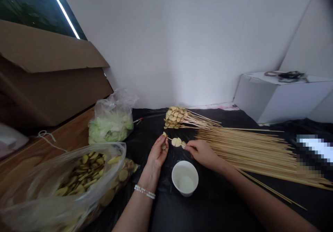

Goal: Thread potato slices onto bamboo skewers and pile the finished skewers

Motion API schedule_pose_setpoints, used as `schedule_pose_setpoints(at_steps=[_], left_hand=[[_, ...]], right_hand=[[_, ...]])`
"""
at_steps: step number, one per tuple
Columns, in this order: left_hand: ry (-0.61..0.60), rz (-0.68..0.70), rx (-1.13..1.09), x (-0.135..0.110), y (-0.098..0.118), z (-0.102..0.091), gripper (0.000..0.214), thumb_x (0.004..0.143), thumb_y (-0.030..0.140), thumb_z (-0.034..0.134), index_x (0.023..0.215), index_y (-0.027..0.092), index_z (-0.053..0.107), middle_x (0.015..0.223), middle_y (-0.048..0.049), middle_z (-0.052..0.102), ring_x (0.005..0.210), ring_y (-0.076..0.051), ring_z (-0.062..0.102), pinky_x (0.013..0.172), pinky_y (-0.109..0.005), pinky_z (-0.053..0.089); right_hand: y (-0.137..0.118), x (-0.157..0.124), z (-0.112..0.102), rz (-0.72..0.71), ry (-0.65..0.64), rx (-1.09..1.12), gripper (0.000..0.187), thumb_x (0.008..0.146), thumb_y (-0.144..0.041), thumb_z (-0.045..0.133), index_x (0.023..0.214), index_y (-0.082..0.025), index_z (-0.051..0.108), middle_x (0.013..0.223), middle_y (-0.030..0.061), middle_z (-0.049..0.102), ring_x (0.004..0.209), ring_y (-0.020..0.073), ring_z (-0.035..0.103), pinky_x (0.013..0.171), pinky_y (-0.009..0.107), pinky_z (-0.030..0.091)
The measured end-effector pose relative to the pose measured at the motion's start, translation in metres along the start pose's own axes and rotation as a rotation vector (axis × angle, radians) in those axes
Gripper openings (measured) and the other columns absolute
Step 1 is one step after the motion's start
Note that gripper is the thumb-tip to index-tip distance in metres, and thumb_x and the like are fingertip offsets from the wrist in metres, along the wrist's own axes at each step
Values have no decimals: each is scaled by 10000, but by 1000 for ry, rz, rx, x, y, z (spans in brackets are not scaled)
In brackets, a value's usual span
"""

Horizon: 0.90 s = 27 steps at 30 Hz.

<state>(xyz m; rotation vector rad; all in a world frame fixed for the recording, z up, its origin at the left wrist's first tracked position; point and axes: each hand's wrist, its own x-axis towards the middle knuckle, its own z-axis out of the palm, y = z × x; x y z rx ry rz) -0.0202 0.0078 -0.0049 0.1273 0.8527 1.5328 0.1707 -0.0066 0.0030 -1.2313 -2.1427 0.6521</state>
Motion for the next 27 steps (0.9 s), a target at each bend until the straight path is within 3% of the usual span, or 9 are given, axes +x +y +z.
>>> schedule_pose_setpoints(at_steps=[11,19,27], left_hand=[[-1,194,150,-4,-6,-1,129,735,-33,627,734,91,662,709,-55,694,579,-65,630,559,-125,511],[-17,51,81,-6,-4,5,74,799,60,604,777,91,668,658,-50,673,516,-65,602,483,-131,502],[0,146,123,-6,-6,3,119,771,-6,606,732,82,676,661,-43,678,506,-49,592,487,-119,489]], right_hand=[[1,0,5,13,-13,17,280,852,-235,485,604,-194,609,559,0,617,565,135,535,585,235,346],[1,2,1,19,4,18,289,863,-266,482,612,-196,609,556,-7,614,559,130,532,576,233,335],[-2,-3,2,-92,-22,-299,224,900,-179,386,817,-183,594,808,65,660,751,165,581,650,255,331]])
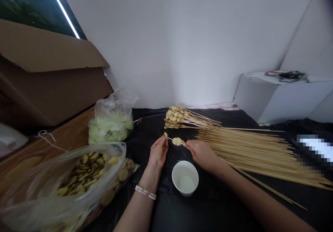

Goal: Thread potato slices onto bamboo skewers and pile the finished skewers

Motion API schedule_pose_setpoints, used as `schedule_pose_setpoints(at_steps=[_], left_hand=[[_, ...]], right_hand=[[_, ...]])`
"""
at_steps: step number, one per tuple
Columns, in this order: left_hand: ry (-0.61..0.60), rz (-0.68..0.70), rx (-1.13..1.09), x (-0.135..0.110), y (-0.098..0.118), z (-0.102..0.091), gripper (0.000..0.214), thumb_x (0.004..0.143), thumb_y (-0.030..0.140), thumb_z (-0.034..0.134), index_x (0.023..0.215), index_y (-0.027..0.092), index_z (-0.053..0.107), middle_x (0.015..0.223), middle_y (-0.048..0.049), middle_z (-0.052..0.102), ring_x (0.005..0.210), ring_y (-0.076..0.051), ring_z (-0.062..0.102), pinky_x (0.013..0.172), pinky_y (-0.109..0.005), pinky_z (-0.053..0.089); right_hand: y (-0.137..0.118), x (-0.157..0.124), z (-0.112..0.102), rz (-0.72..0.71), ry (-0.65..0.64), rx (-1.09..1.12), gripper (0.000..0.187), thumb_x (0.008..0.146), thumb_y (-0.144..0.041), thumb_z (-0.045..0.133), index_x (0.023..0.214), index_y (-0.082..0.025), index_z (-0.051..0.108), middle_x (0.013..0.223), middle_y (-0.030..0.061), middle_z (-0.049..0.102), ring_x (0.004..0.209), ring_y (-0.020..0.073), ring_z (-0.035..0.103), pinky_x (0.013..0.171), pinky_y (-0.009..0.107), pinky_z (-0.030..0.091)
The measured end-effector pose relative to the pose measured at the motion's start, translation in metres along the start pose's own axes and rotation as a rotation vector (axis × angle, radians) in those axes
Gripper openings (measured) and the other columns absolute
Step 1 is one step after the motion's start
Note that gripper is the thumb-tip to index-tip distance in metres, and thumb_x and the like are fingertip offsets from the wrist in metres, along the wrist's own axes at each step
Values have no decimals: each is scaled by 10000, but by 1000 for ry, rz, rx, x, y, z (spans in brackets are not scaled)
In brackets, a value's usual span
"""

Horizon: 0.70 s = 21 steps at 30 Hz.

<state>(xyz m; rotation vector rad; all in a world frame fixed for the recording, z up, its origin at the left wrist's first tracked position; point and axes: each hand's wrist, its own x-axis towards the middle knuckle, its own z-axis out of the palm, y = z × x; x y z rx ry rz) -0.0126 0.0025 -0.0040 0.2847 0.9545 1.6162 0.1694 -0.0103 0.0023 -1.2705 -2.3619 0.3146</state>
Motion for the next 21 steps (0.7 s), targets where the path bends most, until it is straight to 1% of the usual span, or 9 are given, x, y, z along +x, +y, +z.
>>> schedule_pose_setpoints(at_steps=[4,8,13,18,21], left_hand=[[9,23,14,1,-1,-1,124,763,-2,618,703,91,674,661,-39,677,508,-42,588,485,-112,482],[17,41,10,2,-1,-2,114,759,7,629,699,93,675,651,-30,671,499,-35,576,479,-110,474],[14,54,21,4,-1,-3,78,733,17,662,701,87,681,656,-32,675,501,-36,575,476,-114,466],[15,55,35,4,-1,-4,60,682,39,720,711,86,696,652,-33,678,502,-35,573,486,-119,465],[12,54,52,4,-2,-4,90,642,63,758,708,87,701,647,-34,678,498,-36,567,483,-122,461]], right_hand=[[-2,-1,-3,-32,-32,-122,218,913,-162,355,863,-182,566,860,79,649,775,172,578,650,264,324],[-2,-2,-3,-6,8,-172,190,929,-211,364,891,-181,547,852,77,638,767,175,575,646,269,324],[-2,-3,-2,-11,38,-205,198,933,-176,351,891,-172,544,854,66,630,790,176,570,662,272,319],[-4,-3,0,28,26,-154,197,939,-175,356,866,-169,538,828,43,637,760,155,570,648,256,309],[-5,-3,0,50,47,-137,180,929,-171,380,837,-175,534,810,31,630,748,148,562,645,250,304]])
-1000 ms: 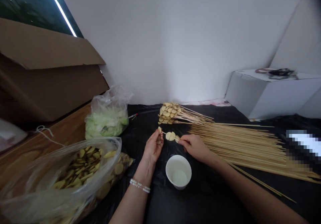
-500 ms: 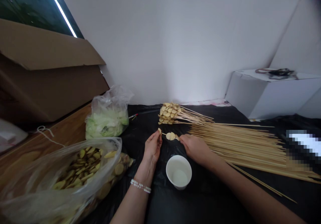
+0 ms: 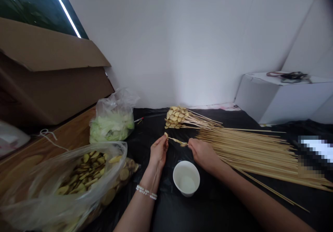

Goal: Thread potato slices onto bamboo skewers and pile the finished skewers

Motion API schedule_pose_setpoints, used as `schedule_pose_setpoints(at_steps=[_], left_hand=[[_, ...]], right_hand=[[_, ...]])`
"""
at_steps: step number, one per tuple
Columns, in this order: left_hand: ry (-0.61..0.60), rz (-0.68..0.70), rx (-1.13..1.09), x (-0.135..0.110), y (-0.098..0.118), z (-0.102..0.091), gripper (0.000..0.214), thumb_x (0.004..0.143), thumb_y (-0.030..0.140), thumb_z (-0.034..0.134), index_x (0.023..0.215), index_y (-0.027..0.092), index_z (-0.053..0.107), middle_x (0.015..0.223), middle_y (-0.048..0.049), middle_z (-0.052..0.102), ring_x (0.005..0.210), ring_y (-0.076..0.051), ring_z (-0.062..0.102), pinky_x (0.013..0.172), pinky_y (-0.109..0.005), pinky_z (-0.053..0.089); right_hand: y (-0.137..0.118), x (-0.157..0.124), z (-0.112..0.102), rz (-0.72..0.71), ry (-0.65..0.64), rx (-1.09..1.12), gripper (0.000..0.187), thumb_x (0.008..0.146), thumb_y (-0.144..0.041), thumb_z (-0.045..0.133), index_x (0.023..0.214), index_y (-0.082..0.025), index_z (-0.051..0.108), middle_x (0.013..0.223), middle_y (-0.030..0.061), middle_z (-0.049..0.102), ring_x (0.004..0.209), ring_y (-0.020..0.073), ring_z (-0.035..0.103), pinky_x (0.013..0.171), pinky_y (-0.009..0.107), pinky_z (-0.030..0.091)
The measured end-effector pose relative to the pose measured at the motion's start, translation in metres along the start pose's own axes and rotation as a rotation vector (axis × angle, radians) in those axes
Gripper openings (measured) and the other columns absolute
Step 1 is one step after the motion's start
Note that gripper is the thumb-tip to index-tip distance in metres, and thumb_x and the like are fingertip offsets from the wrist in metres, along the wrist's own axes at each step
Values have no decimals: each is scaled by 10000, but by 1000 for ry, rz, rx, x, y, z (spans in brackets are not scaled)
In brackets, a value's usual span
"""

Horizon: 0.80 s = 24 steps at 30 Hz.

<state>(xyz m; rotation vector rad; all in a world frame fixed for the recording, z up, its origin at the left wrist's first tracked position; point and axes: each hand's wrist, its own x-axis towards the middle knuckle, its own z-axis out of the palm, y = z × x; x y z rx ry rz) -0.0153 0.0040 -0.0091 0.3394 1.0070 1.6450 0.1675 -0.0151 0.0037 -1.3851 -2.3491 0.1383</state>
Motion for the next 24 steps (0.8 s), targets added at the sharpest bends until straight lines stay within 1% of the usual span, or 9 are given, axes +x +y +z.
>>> schedule_pose_setpoints(at_steps=[6,11,18,24], left_hand=[[-9,-2,22,1,-2,-1,136,610,94,787,718,79,705,647,-35,676,487,-33,556,468,-120,449],[-20,-27,3,0,-2,0,59,670,60,735,717,75,703,634,-36,672,489,-37,560,472,-123,455],[-39,-48,19,0,-5,0,48,716,43,689,734,83,707,614,-33,664,483,-38,556,466,-124,450],[-28,-49,24,-1,-5,0,42,702,45,703,721,82,706,627,-37,669,488,-35,557,479,-122,456]], right_hand=[[0,-1,1,13,37,-48,180,926,-166,380,846,-169,542,816,40,628,755,154,555,641,256,288],[0,-1,3,32,-6,34,170,935,-195,386,875,-174,544,829,28,644,753,141,568,619,248,277],[-1,-2,0,42,51,-98,192,930,-183,379,847,-174,552,810,33,636,733,152,563,597,269,242],[-2,-2,2,53,11,-65,176,937,-225,391,888,-186,555,808,18,657,706,147,584,568,276,224]])
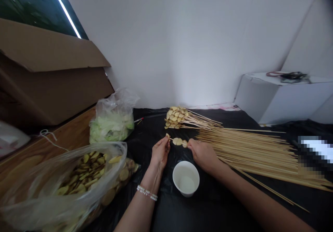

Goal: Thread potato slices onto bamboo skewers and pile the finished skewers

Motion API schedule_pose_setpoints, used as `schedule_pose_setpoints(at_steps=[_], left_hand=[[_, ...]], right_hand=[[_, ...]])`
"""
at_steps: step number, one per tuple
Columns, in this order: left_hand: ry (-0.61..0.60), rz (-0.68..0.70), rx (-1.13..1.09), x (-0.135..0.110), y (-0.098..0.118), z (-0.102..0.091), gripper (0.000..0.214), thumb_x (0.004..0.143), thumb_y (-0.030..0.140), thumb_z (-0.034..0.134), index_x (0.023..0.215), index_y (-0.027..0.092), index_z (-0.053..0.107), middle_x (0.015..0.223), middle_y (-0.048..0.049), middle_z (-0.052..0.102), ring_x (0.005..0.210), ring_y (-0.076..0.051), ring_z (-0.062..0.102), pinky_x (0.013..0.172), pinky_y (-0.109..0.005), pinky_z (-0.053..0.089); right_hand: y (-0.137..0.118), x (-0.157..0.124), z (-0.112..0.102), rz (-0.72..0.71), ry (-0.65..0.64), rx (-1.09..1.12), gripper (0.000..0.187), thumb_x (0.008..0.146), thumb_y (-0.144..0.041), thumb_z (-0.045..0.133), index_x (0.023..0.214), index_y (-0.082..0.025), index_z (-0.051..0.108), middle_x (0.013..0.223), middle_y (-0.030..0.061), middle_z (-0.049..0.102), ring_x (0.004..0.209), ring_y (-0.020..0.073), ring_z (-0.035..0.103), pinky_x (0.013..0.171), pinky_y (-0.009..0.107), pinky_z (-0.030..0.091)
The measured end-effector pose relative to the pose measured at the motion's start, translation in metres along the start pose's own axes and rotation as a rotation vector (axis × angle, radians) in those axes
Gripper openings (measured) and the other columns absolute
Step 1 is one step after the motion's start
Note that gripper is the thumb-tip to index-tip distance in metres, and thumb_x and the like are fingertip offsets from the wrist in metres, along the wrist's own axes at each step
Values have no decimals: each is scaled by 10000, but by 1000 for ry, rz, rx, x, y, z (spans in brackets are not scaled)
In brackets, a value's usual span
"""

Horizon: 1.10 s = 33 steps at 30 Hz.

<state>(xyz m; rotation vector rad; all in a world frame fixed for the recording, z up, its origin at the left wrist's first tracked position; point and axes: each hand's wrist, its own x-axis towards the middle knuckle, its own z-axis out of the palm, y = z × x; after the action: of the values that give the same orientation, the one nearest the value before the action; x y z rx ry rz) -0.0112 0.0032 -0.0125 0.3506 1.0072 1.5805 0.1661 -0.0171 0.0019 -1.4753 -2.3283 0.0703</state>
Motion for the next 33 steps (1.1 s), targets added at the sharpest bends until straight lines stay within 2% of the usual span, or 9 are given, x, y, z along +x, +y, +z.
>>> schedule_pose_setpoints(at_steps=[7,15,20,23,30,33], left_hand=[[-33,-22,42,-1,-2,0,99,641,103,769,716,86,707,602,-29,653,494,-42,554,470,-126,451],[-36,3,57,-2,1,2,111,629,100,776,712,92,704,622,-33,661,502,-41,554,480,-127,453],[-47,0,71,-3,-2,2,118,628,117,778,719,87,711,628,-36,664,517,-42,559,486,-127,444],[-46,1,76,-4,-2,2,126,620,120,784,719,88,713,634,-36,667,519,-40,558,493,-128,444],[-86,1,73,-6,2,4,132,619,117,782,730,84,719,636,-34,667,520,-39,558,507,-131,449],[-91,-11,83,-6,1,3,135,623,122,780,739,82,722,624,-29,660,515,-36,552,500,-128,444]], right_hand=[[1,1,-3,26,30,-48,189,931,-203,377,853,-186,549,816,25,645,728,150,576,572,278,221],[-1,1,-3,37,-87,-13,178,935,-228,380,898,-186,549,828,29,667,718,149,594,562,272,225],[-1,1,-2,19,-3,-127,217,933,-192,348,902,-188,562,840,49,658,741,168,592,567,280,236],[0,0,-3,26,-7,-154,218,935,-198,347,911,-180,563,840,62,662,739,176,597,564,283,232],[4,3,-6,26,-104,8,199,945,-257,373,887,-190,551,805,35,672,720,156,599,564,268,232],[5,4,-6,27,-101,49,166,927,-243,405,865,-195,551,811,24,665,745,151,590,585,258,246]])
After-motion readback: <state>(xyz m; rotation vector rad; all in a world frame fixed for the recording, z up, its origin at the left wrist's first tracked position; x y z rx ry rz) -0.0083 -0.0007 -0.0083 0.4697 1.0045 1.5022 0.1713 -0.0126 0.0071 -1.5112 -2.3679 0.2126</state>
